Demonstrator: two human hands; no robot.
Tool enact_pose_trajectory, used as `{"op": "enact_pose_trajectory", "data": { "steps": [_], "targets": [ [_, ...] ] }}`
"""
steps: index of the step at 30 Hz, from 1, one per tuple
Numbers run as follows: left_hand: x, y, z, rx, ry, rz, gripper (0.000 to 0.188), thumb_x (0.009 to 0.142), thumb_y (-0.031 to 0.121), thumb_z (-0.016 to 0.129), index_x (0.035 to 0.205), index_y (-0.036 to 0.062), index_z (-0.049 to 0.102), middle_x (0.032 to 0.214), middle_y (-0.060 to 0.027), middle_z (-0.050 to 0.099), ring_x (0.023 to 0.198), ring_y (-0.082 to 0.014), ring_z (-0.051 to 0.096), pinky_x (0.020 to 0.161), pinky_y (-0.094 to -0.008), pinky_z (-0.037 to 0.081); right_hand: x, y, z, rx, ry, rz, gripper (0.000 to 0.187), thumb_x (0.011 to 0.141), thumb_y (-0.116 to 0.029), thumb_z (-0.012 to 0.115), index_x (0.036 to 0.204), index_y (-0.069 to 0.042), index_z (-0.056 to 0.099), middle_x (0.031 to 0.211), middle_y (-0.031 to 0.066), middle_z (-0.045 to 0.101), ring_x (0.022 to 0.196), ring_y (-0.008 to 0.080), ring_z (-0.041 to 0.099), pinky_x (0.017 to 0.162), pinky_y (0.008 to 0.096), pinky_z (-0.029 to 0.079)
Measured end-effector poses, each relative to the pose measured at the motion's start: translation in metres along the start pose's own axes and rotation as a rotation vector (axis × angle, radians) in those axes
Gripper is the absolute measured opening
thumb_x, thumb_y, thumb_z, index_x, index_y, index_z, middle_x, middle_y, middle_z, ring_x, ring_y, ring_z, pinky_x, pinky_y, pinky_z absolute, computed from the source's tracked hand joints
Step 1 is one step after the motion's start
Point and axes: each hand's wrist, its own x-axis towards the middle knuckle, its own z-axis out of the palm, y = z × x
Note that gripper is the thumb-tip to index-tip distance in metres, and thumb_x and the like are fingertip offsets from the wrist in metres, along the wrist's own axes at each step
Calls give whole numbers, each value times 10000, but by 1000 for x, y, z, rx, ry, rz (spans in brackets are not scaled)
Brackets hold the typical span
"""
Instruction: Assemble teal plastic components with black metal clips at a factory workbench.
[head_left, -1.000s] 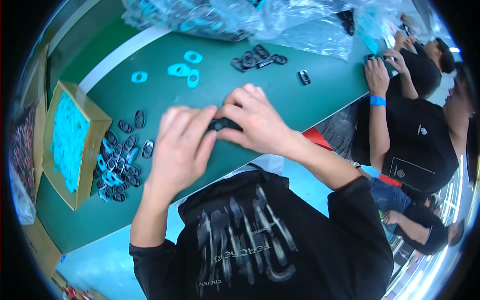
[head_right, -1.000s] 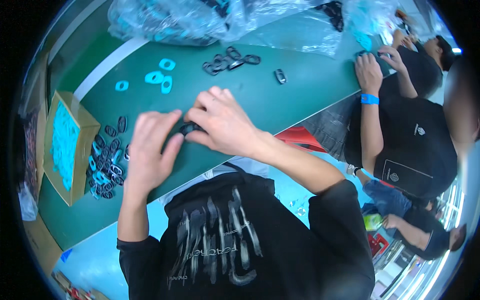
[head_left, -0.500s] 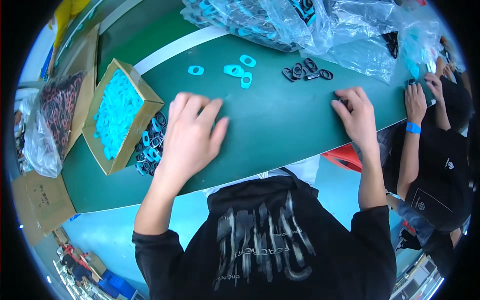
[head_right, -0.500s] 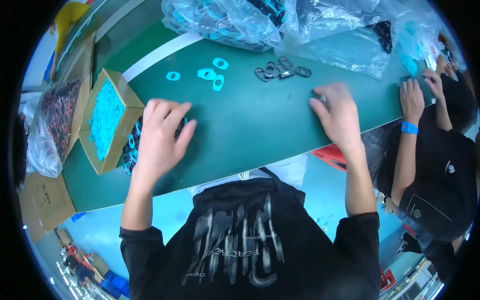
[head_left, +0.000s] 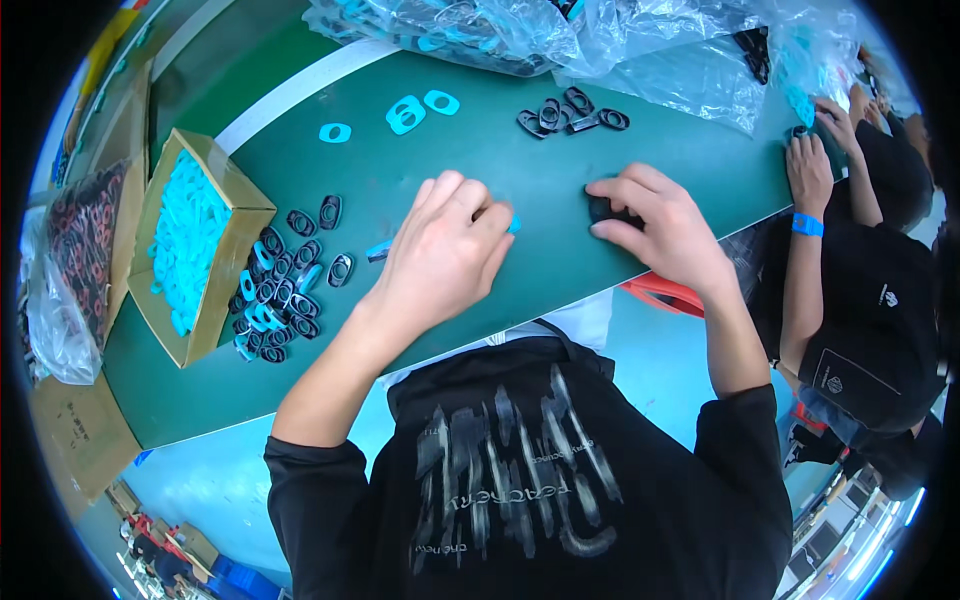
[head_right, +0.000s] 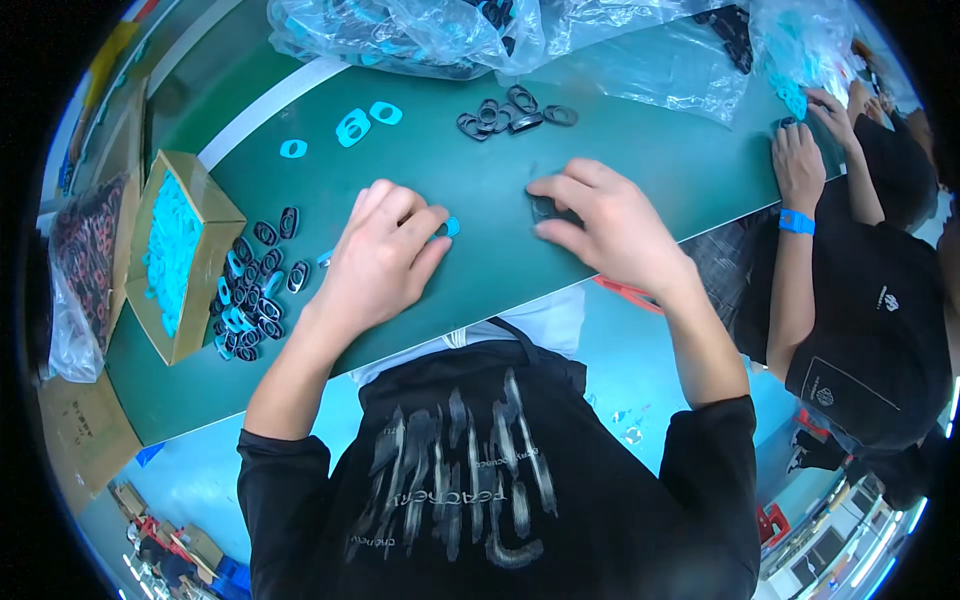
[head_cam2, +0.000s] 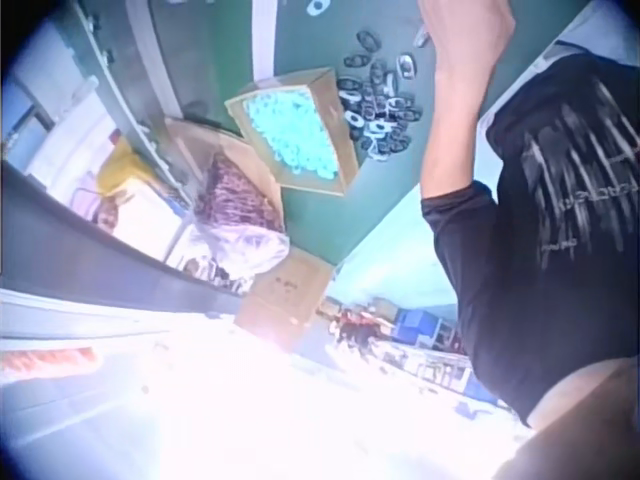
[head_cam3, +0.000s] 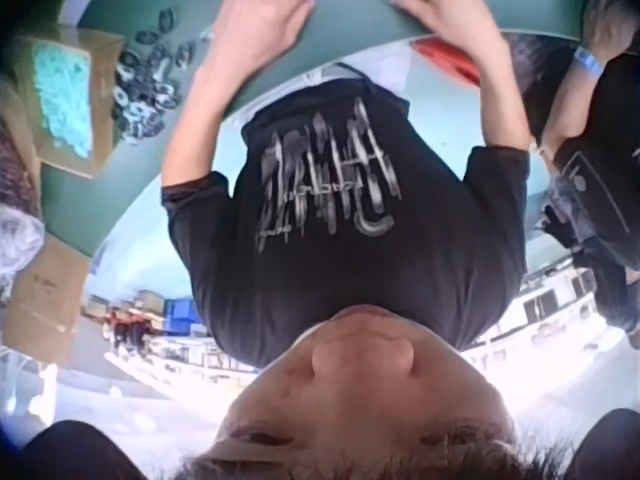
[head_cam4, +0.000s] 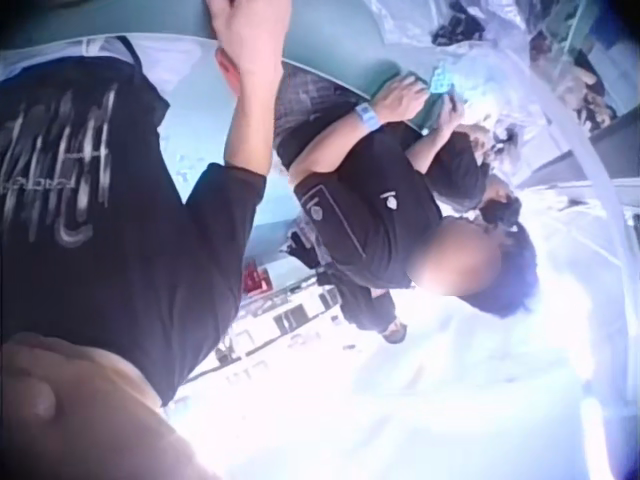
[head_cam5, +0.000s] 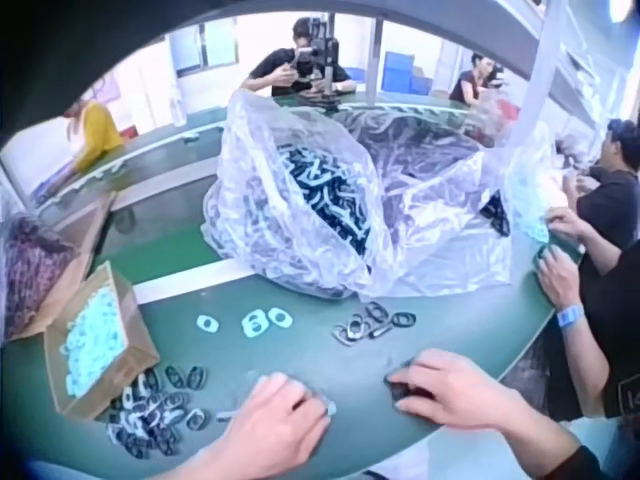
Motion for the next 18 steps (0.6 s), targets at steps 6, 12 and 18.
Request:
{"op": "enact_pose_trajectory", "data": {
  "steps": [6, 12, 18],
  "targets": [
    [-6, 0, -8, -17, 2, -54, 326, 749, 54, 806, 1052, 22, 691, 944, -92, 577, 926, -293, 558, 818, -402, 466, 11, -23, 9, -127, 16, 114, 350, 792, -184, 828, 1083, -57, 680, 774, 67, 539, 675, 259, 576, 619, 381, 473],
    [-10, -5, -10, -54, 4, -49, 302, 744, 53, 802, 1025, 17, 698, 948, -92, 579, 941, -288, 553, 820, -400, 464, 15, -22, 10, -112, -64, -21, 300, 789, -135, 819, 1047, -45, 692, 842, 91, 590, 750, 276, 629, 669, 400, 512],
    [-7, -10, -15, -139, 118, -57, 214, 773, 24, 777, 979, 12, 723, 898, -91, 627, 887, -276, 592, 792, -383, 495, 36, -45, 34, -41, 36, -156, 274, 778, -109, 813, 1020, -44, 704, 973, 108, 634, 868, 303, 654, 757, 388, 550]
  ]
}}
